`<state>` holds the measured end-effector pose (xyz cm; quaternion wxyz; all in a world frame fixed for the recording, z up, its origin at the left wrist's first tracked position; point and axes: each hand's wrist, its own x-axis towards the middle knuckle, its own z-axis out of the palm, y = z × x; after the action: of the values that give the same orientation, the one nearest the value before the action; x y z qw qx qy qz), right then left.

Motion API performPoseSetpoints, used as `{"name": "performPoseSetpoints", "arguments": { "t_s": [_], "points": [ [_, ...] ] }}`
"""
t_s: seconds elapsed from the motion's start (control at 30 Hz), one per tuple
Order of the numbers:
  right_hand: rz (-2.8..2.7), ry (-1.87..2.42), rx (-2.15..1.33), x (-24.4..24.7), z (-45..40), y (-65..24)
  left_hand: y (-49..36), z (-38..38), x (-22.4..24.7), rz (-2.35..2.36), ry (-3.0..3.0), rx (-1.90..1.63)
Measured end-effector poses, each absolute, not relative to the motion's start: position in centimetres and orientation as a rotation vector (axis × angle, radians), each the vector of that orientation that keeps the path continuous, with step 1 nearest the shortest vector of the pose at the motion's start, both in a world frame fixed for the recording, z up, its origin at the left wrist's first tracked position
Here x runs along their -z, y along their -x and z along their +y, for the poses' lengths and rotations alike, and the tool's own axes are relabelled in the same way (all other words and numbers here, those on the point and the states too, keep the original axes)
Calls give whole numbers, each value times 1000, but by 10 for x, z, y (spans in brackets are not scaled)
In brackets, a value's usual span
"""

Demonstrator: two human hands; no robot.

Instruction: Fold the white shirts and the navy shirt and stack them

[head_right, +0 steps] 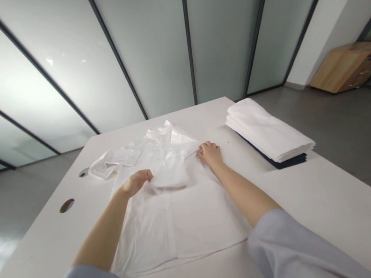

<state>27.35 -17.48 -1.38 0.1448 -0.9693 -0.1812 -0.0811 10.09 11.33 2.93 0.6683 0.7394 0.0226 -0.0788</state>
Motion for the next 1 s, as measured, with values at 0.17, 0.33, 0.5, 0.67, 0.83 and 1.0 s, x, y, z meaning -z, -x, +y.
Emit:
{"name": "performPoseSetpoints", "arguments": {
  "t_s": [0.17, 0.33, 0.5, 0.67, 0.83, 1.0],
  "points": [
    [-543, 2859, 263, 12, -173, -269, -90, 96, -18, 308, -2108, 183],
    [-571, 2880, 296, 12, -173, -267, -124, 60, -14, 539, -2133, -31],
    [-569, 2891, 280, 12, -173, -270, -136, 49, -25, 247, -1676, -96],
    [-566, 2887, 278, 11, -173, -270, -91, 81, -39, 89, -1379, -169],
    [-565, 2875, 297, 11, -174, -268, -31, 137, -28, 89, -1382, -63],
    [-533, 2902, 222, 7, -171, -274, -9, 156, -17, 253, -1491, 87]
  ]
}}
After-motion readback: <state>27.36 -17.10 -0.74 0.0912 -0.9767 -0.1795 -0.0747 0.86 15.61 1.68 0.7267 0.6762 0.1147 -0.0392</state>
